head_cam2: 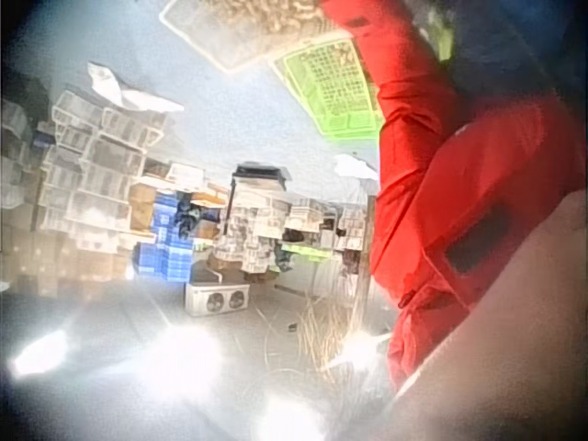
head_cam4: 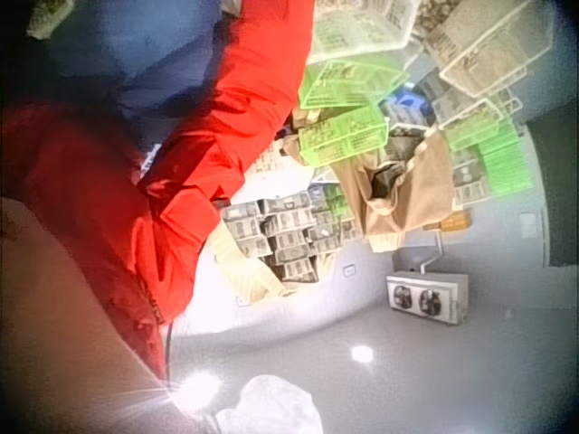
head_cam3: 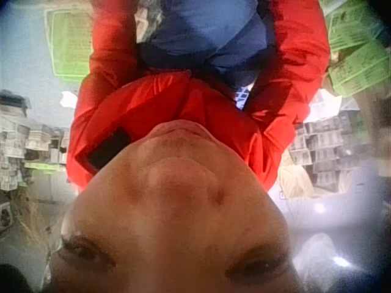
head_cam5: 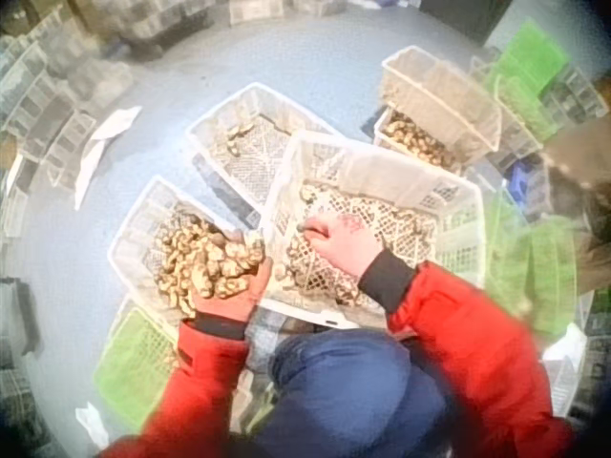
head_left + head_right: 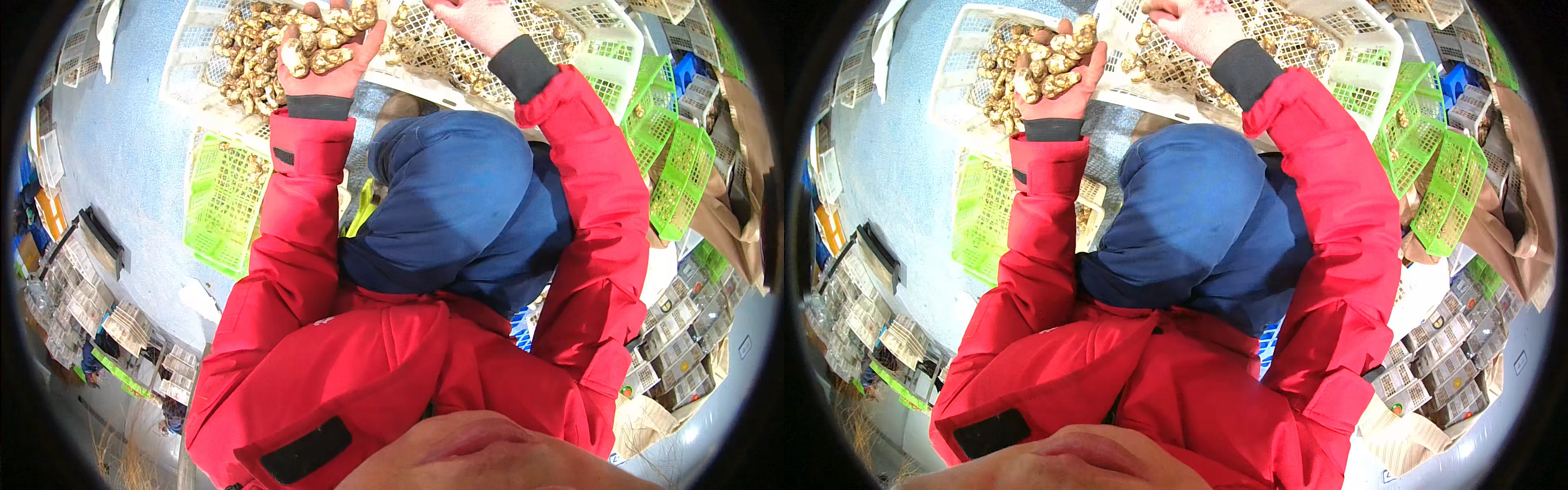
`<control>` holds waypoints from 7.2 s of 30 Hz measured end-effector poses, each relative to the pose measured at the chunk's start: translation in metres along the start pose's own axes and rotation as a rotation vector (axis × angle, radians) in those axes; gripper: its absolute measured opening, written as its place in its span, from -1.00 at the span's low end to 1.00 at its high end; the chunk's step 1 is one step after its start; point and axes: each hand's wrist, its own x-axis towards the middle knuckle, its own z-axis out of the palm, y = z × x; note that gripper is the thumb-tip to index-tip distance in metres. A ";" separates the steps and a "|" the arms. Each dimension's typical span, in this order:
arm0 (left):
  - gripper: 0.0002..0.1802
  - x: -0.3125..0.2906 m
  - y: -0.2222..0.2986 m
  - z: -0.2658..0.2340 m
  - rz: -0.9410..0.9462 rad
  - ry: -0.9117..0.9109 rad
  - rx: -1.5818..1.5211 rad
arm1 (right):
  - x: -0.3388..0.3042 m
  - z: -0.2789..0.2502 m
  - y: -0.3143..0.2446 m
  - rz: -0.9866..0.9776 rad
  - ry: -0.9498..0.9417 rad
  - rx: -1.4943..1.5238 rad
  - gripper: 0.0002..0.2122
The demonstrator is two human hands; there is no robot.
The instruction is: The person picks up pieces of ginger from a white crate by hand and places them into different smaller green and white baskets.
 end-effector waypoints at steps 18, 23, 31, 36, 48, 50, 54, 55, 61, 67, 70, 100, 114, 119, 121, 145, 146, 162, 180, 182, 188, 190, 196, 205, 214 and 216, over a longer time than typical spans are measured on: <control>-0.66 0.003 0.000 -0.007 -0.111 -0.106 0.094 | 0.017 0.119 0.050 -0.397 -0.147 -0.552 -0.78; -0.64 0.001 -0.004 -0.006 -0.117 -0.051 0.107 | 0.017 0.114 0.041 -0.385 -0.300 -0.616 -0.80; -0.64 0.000 -0.014 0.002 -0.176 -0.048 0.105 | 0.021 0.083 0.036 -0.070 -0.365 -0.196 -0.77; -0.64 0.001 -0.021 0.006 -0.167 -0.053 0.068 | -0.008 0.003 0.032 0.248 -0.326 1.308 -0.70; -0.67 0.009 -0.067 0.025 -0.220 0.156 0.191 | -0.048 -0.021 0.009 0.161 -0.146 1.414 -0.66; -0.66 0.008 -0.067 0.016 -0.237 0.107 0.208 | -0.053 -0.021 0.005 0.129 -0.146 1.309 -0.61; -0.68 0.007 -0.073 0.013 -0.253 0.120 0.106 | -0.050 -0.022 0.009 0.095 -0.217 1.206 -0.64; -0.69 0.007 -0.075 0.013 -0.257 0.141 0.101 | -0.048 -0.020 0.019 0.021 -0.273 1.310 -0.66; -0.70 0.001 -0.063 0.010 -0.188 0.110 0.007 | -0.048 -0.025 0.029 0.212 -0.035 1.322 -0.75; -0.70 0.002 -0.029 -0.003 -0.133 0.004 0.026 | -0.114 -0.086 0.165 0.277 0.443 1.490 -0.80; -0.72 0.010 -0.020 -0.002 -0.117 -0.035 0.021 | -0.211 -0.114 0.317 0.381 0.888 1.475 -0.83; -0.65 0.007 -0.008 -0.008 -0.137 0.021 0.152 | 0.072 0.010 0.119 0.099 -0.006 1.310 -0.49; -0.67 -0.002 -0.008 0.002 -0.142 0.068 -0.013 | -0.003 -0.041 0.035 0.022 -0.085 1.335 -0.51; -0.67 -0.003 -0.005 0.004 -0.098 0.045 0.047 | -0.010 -0.041 0.030 0.073 -0.102 1.323 -0.51; -0.67 -0.004 -0.003 0.004 -0.097 0.055 0.049 | -0.012 -0.041 0.028 0.075 -0.120 1.345 -0.44; -0.70 -0.010 -0.014 0.020 -0.151 0.040 0.100 | -0.072 -0.068 0.070 0.085 0.429 0.440 -0.60; -0.70 -0.010 -0.010 0.019 -0.139 0.040 0.093 | -0.089 -0.089 0.085 0.164 0.516 0.402 -0.61; -0.69 -0.006 -0.006 0.009 -0.123 0.046 0.069 | -0.012 0.005 0.133 0.150 0.096 -0.415 -0.62; -0.70 -0.006 -0.022 0.033 -0.158 0.048 0.103 | -0.054 -0.044 0.062 0.161 -0.068 1.258 -0.63; -0.70 -0.007 -0.024 0.038 -0.165 0.047 0.113 | -0.056 -0.049 0.063 -0.030 -0.166 1.366 -0.57; -0.70 -0.009 -0.024 0.039 -0.188 0.067 0.112 | -0.080 -0.061 0.065 0.025 -0.060 1.258 -0.49; -0.70 -0.010 -0.021 0.036 -0.173 0.074 0.130 | -0.084 -0.067 0.075 0.102 0.005 1.359 -0.55; -0.72 -0.004 -0.023 0.028 -0.206 0.030 0.089 | -0.116 -0.139 0.100 0.048 0.384 1.315 -0.78; -0.70 -0.003 -0.022 0.029 -0.203 0.087 0.098 | -0.090 -0.123 0.090 0.102 0.392 0.916 -0.84; -0.68 -0.002 -0.016 0.018 -0.247 0.041 0.063 | -0.080 -0.032 0.219 0.624 0.235 -0.409 -0.60; -0.67 -0.001 -0.019 0.017 -0.250 0.054 0.069 | -0.072 -0.034 0.238 0.722 0.294 -0.589 -0.62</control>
